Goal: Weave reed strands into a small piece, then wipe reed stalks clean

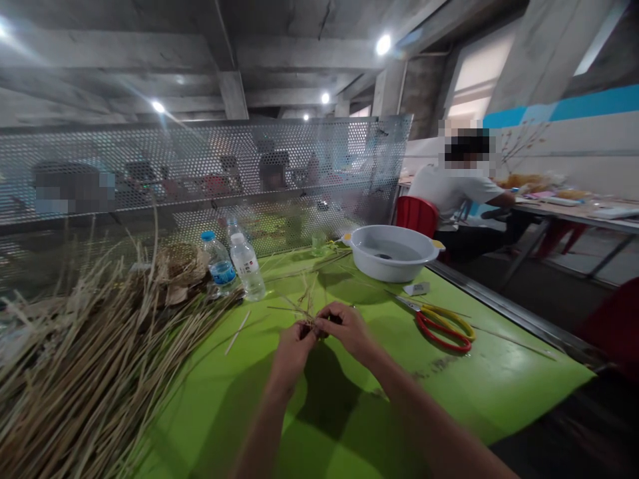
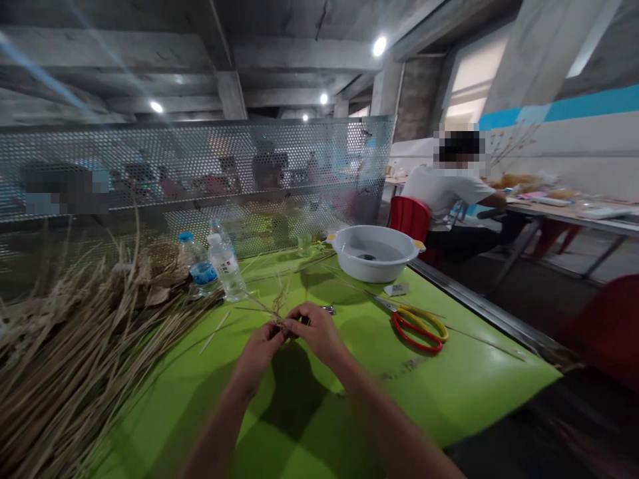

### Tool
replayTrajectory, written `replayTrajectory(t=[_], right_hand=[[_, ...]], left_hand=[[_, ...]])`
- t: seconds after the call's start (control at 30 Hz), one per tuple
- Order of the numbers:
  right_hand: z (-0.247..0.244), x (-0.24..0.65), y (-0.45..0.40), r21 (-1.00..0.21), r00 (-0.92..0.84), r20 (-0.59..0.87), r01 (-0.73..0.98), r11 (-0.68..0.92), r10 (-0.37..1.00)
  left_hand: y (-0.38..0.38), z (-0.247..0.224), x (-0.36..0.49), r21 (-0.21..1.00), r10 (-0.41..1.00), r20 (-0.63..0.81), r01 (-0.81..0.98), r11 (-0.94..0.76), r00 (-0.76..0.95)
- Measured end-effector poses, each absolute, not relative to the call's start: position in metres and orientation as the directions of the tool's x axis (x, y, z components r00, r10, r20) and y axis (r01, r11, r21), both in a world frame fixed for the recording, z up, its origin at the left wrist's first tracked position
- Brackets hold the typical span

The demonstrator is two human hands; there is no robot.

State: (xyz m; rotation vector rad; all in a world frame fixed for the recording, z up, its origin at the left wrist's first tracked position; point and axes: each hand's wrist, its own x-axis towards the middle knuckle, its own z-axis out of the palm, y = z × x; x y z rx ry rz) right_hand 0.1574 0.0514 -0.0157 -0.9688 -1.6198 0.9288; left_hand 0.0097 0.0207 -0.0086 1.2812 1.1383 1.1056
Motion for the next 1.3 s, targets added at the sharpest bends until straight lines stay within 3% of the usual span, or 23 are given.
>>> replayTrajectory(t=[0.17, 0.43, 0.57, 0.7, 1.0, 1.3], right_hand=[[-0.018, 0.161, 0.055, -0.930, -0.153, 0.324, 0.127, 0.344, 0.934], [-0.011, 0.166, 0.054, -0.968, -0.156, 0.252, -0.021, 0.252, 0.955], [-0.013, 0.164, 0.054, -0.964, -0.164, 0.265, -0.011, 0.266, 0.950], [-0.013, 0.164, 0.053, -0.966, -0.175, 0.249, 0.021, 0.257, 0.952], [-0.010, 0.166, 0.053, -0.967, -0.191, 0.250, -0.099, 0.234, 0.949], [-0.012, 0.168, 0.054, -0.970, -0.211, 0.244, -0.030, 0.243, 0.947]], left_hand=[[0.020, -0.007, 0.010, 1.000, 0.989, 0.005, 0.014, -0.007, 0.145], [0.024, -0.004, 0.002, 0.998, 0.999, 0.015, -0.062, -0.012, 0.044], [0.025, -0.005, 0.003, 0.996, 1.000, 0.012, -0.086, -0.012, -0.005], [0.023, -0.004, 0.002, 0.998, 0.999, 0.029, -0.056, -0.028, 0.019], [0.026, -0.005, -0.003, 0.995, 0.996, 0.007, -0.103, 0.002, 0.088], [0.025, -0.004, -0.001, 0.993, 0.993, 0.095, 0.069, -0.100, 0.072]])
